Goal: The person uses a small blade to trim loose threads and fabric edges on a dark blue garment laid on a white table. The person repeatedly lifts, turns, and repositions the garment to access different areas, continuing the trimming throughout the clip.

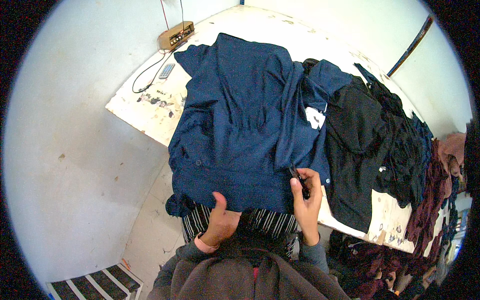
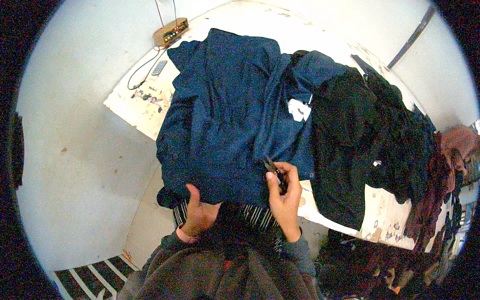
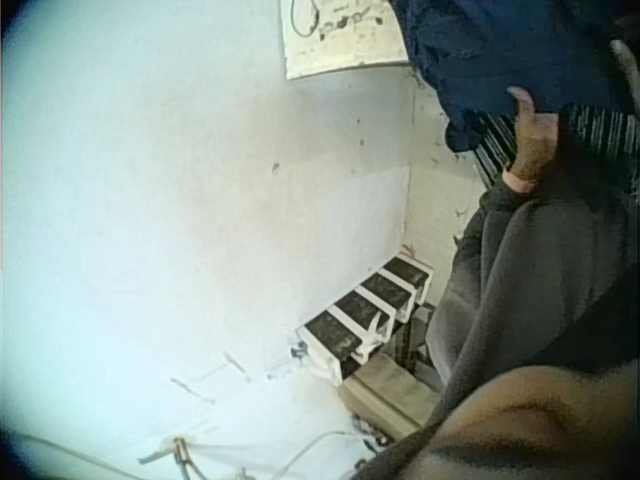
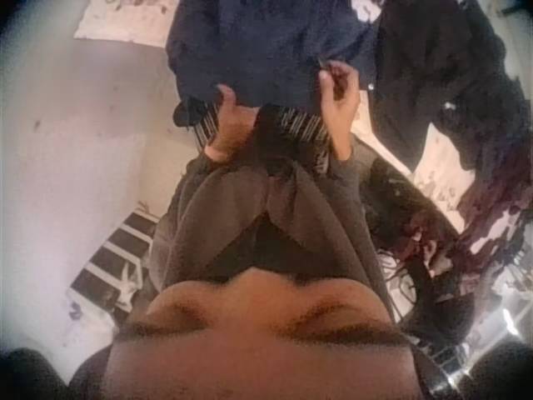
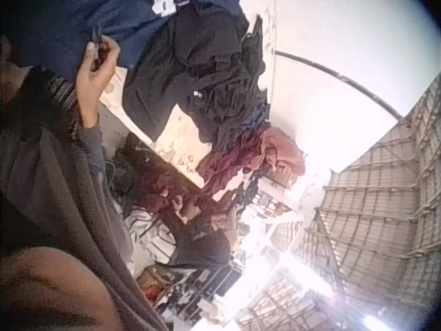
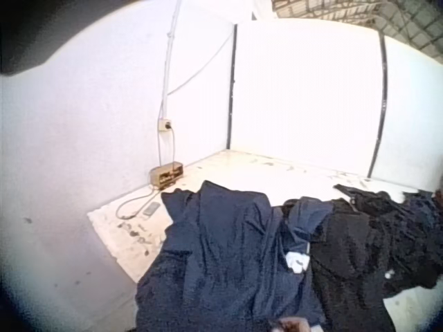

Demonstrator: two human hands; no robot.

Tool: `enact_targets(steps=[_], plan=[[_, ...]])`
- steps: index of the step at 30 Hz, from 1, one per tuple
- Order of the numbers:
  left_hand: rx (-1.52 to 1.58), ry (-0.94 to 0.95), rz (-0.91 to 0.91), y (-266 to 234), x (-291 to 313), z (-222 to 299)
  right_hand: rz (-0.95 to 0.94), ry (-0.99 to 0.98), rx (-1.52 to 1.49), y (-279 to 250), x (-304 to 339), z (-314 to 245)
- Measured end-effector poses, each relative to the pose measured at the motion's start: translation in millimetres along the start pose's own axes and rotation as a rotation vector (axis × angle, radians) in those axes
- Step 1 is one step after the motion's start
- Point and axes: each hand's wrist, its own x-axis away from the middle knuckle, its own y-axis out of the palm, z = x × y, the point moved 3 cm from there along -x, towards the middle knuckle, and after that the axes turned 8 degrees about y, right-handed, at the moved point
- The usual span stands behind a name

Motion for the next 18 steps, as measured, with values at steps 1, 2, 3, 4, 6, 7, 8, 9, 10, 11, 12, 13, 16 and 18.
enact_targets(steps=[1, 2, 3, 4, 6, 7, 8, 9, 10, 11, 12, 13, 16, 18], plan=[[-0.202, 0.111, -0.033, 2, -2, -9, -0.027, 0.034, -0.022, -4, -4, 16], [-0.409, 0.220, -0.033, 1, -2, -18, -0.051, 0.019, 0.033, -4, -5, 27], [-0.260, 0.303, 0.087, 17, -2, -7, -0.071, 0.007, 0.091, -5, -5, 37], [-0.111, 0.383, 0.209, 25, -1, 4, -0.093, -0.006, 0.146, -5, -4, 44], [-0.076, 0.056, 0.097, 20, -1, 8, -0.073, -0.050, 0.171, -4, -2, 45], [-0.035, 0.035, 0.059, 20, -2, 5, -0.065, -0.063, 0.176, -4, 0, 40], [0.004, 0.011, 0.020, 19, -1, 2, -0.057, -0.076, 0.182, -5, 1, 34], [0.065, 0.130, 0.005, 20, -4, 1, -0.059, -0.035, 0.174, -5, 3, 30], [0.189, 0.144, 0.028, 20, -3, -2, -0.066, -0.088, 0.205, -5, 6, 25], [0.314, 0.159, 0.048, 22, -3, -4, -0.074, -0.141, 0.236, -5, 9, 19], [0.502, 0.064, 0.106, 29, -4, 16, -0.081, -0.191, 0.269, -5, 12, 15], [0.687, -0.031, 0.166, 33, -4, 29, -0.082, -0.226, 0.319, -5, 16, 7], [0.881, -0.022, 0.108, 35, -4, 39, -0.116, -0.415, 0.434, -1, 24, -15], [0.868, -0.031, 0.115, 34, -2, 43, -0.122, -0.461, 0.443, 3, 26, -18]])
